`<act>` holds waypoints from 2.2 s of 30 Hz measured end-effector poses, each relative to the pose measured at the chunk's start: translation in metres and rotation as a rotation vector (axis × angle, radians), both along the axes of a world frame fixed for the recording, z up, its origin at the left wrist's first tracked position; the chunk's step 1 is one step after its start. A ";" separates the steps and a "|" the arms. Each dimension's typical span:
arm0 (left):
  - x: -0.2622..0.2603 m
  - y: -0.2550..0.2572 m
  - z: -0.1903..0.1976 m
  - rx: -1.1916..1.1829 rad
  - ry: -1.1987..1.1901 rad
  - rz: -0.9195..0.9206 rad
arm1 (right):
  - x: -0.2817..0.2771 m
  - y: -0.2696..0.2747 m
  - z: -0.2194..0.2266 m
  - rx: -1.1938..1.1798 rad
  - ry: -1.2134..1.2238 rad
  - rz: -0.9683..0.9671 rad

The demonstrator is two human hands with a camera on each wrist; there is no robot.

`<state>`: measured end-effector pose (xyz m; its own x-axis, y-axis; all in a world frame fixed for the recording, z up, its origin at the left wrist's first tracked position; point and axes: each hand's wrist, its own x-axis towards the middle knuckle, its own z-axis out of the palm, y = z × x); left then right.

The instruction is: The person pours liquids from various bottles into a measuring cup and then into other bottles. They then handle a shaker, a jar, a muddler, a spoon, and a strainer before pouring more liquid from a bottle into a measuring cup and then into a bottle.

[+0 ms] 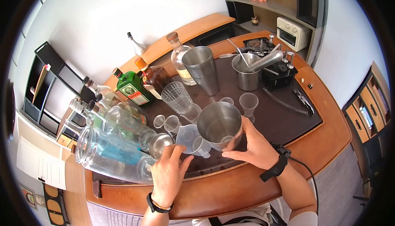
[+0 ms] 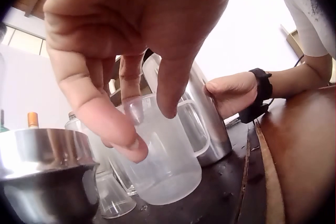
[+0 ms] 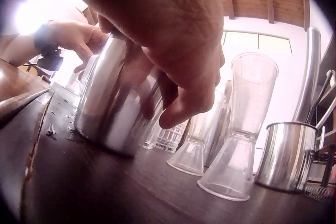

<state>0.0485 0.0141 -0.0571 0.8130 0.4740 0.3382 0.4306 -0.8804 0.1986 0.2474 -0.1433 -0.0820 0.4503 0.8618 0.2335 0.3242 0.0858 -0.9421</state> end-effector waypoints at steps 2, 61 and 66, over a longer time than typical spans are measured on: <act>-0.003 0.001 -0.004 -0.008 -0.016 -0.009 | 0.000 0.000 0.000 -0.012 -0.001 -0.001; -0.030 -0.005 0.002 -0.200 -0.162 -0.002 | -0.003 0.002 -0.008 -0.035 0.126 0.073; -0.028 0.001 0.055 -0.080 -0.275 -0.032 | -0.003 0.002 -0.014 -0.038 0.058 0.066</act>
<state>0.0204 0.0153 -0.0025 0.7108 0.4835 0.5109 0.3232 -0.8696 0.3733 0.2448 -0.1415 -0.0959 0.4045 0.8976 0.1751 0.2639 0.0688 -0.9621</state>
